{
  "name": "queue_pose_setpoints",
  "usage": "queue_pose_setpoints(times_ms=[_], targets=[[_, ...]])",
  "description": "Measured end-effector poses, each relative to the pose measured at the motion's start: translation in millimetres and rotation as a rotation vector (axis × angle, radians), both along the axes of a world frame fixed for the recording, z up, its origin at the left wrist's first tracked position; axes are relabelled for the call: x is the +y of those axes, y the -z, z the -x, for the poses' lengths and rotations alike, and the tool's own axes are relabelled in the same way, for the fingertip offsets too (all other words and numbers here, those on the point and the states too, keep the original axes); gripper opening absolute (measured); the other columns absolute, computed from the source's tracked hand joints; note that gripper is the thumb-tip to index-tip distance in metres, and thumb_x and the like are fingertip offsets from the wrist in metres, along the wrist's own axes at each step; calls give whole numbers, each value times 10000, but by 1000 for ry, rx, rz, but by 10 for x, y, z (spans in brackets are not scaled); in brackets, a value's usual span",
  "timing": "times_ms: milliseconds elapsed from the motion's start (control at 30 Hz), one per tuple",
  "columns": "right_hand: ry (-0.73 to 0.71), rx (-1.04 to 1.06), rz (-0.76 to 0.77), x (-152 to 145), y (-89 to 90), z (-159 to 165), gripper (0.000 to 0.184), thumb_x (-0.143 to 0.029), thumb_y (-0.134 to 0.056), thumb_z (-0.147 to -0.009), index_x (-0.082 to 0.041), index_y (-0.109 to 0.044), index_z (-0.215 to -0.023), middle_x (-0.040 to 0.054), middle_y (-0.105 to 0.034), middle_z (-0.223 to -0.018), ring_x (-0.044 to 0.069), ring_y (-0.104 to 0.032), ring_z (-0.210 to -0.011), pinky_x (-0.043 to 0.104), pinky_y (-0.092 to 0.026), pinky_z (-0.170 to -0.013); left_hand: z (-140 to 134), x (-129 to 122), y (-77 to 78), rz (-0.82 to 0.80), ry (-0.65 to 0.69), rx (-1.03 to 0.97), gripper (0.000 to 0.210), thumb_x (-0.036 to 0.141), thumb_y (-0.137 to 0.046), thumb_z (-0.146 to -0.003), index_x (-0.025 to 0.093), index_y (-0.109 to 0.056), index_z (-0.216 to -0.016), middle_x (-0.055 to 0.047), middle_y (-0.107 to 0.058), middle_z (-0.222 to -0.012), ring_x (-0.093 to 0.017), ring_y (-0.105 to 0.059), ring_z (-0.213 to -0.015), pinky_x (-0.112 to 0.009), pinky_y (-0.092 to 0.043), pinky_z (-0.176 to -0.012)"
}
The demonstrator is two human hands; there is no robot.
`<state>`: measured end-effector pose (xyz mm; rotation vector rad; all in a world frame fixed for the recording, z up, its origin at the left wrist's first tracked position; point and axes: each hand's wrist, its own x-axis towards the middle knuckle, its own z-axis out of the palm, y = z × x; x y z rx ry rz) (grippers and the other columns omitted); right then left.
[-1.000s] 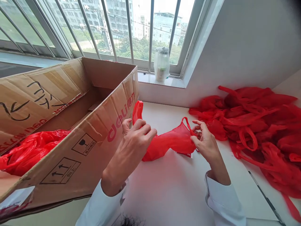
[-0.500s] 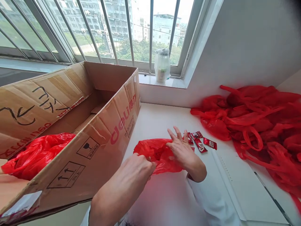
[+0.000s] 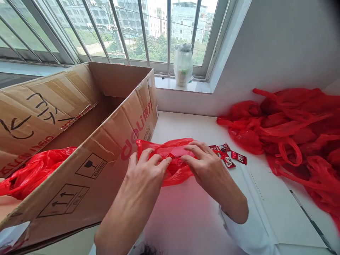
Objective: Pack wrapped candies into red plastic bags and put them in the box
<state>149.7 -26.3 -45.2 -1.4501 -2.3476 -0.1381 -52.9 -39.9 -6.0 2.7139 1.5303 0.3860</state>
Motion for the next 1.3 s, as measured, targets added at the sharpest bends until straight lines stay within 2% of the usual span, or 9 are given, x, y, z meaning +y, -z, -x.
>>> queue_pose_setpoints(times_ms=[200, 267, 400, 533, 633, 767, 900, 1100, 1300], targets=[[-54, -86, 355, 225, 325, 277, 201, -93, -429, -903, -184, -608, -881, 65, -631, -839, 191, -571, -758, 289, -414, -635, -277, 226, 37, -158, 38, 22, 205, 75, -551, -845, 175, -661, -704, -119, -503, -1365, -449, -166, -1398, -775, -155, -1014], [-8, -139, 444, 293, 496, 290, 184, -131, -490, -871, -175, -594, -1017, 97, -630, -959, 205, -592, -772, 289, -410, -619, -325, 347, 168, -34, 27, 115, 227, 69, -554, -827, 141, -616, -621, -141, -412, -1449, -456, -159, -1403, -734, -184, -1042], [8, -142, 480, 288, 666, 261, 402, -120, -557, -777, -118, -537, -1178, 146, -616, -1093, 240, -602, -894, 304, -454, -692, -324, 488, 367, 268, -136, 326, 209, -36, -476, -777, 92, -613, -683, -257, -534, -1291, -344, -663, -967, -453, -535, -765], [-15, -31, 408, 187, 713, 171, 492, -74, -486, -798, -111, -465, -1288, 159, -609, -1171, 250, -574, -1056, 343, -474, -849, -268, 494, 311, 332, -200, 345, 111, 27, -566, -768, 121, -624, -766, -134, -676, -835, -234, -674, -689, -271, -470, -537], [-59, 74, 383, 89, 678, 55, 577, -47, -413, -805, -166, -388, -1369, 127, -614, -1194, 230, -570, -1096, 338, -490, -849, -202, 478, 210, 341, -257, 365, 94, 110, -611, -778, 145, -589, -693, -85, -641, -697, -241, -653, -654, -265, -404, -490], [-147, 132, 482, -54, 483, -59, 592, -53, -404, -781, -250, -412, -1339, 59, -659, -1057, 188, -624, -884, 275, -493, -660, -117, 410, 138, 320, -276, 369, 81, 87, -568, -793, 166, -590, -799, -96, -662, -871, -253, -644, -768, -295, -411, -569], [-258, 137, 613, -143, 261, -35, 336, -52, -374, -821, -259, -589, -973, -2, -636, -844, 126, -562, -673, 232, -380, -518, -120, 308, 99, 412, -236, 347, 249, 36, -539, -805, 173, -582, -1009, -98, -645, -1002, -271, -627, -878, -338, -438, -678], [-320, 10, 771, -143, 149, 64, 205, -65, -388, -795, -204, -408, -646, -43, -468, -603, 94, -389, -514, 262, -193, -443, -137, 211, 66, 525, -146, 329, 356, 0, -431, -842, 174, -554, -1127, -81, -636, -972, -279, -604, -861, -375, -443, -697], [-253, -81, 562, -158, 95, -212, 220, -3, -378, -711, -215, -430, -684, -15, -514, -648, 112, -412, -539, 259, -221, -478, -12, 57, 60, 459, -92, 189, 456, 11, -409, -859, 197, -490, -1268, -110, -593, -1131, -268, -592, -931, -387, -474, -754]])
